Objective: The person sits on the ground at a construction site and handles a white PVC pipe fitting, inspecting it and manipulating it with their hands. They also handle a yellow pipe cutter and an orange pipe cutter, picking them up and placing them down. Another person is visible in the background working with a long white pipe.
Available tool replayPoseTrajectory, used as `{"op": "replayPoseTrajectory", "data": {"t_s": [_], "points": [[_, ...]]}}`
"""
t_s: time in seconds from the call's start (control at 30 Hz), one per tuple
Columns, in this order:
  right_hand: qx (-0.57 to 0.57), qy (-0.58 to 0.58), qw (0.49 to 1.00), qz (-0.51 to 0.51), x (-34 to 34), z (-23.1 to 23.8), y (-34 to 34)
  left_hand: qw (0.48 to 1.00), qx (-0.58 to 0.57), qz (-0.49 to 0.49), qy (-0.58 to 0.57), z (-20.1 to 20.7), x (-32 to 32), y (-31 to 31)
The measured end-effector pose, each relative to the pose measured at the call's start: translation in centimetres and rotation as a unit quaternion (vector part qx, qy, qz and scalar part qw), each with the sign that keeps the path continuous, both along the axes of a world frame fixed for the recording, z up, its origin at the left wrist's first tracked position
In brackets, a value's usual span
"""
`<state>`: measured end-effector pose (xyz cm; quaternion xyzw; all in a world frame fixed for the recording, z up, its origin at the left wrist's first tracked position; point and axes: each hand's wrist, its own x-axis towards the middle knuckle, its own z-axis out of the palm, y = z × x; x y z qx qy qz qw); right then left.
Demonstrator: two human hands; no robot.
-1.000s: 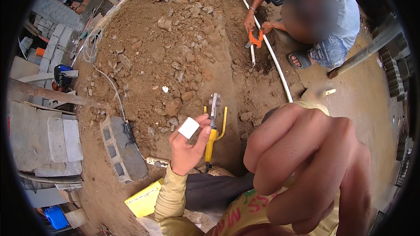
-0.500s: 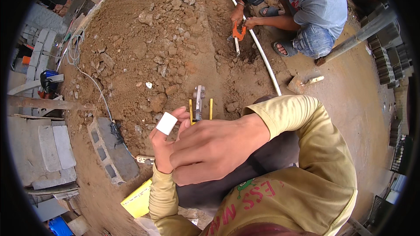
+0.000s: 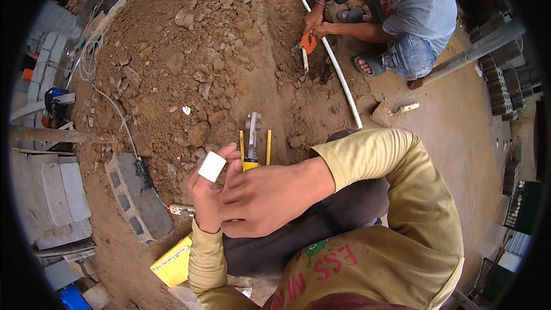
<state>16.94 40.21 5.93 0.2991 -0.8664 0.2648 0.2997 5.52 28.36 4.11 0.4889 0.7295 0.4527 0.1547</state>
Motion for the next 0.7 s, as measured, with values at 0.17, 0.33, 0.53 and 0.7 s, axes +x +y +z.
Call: {"op": "replayPoseTrajectory", "data": {"t_s": [0.17, 0.33, 0.53, 0.7], "points": [[0.015, 0.001, 1.000, 0.006, -0.3, -0.8, 0.5, 1.000, 0.005, -0.013, 0.011, -0.4, -0.1, 0.5], [0.013, -0.001, 1.000, 0.013, -0.6, -0.8, 0.7, 1.000, 0.000, -0.014, 0.005, -0.5, -0.4, 0.4], [0.002, -0.015, 1.000, 0.017, -0.9, -1.1, 0.6, 1.000, -0.013, -0.010, 0.007, -0.6, -0.6, 0.6], [-0.004, -0.025, 0.999, 0.019, -0.9, -1.2, 0.6, 1.000, -0.010, -0.017, 0.011, -0.6, -0.7, 0.5]]}}
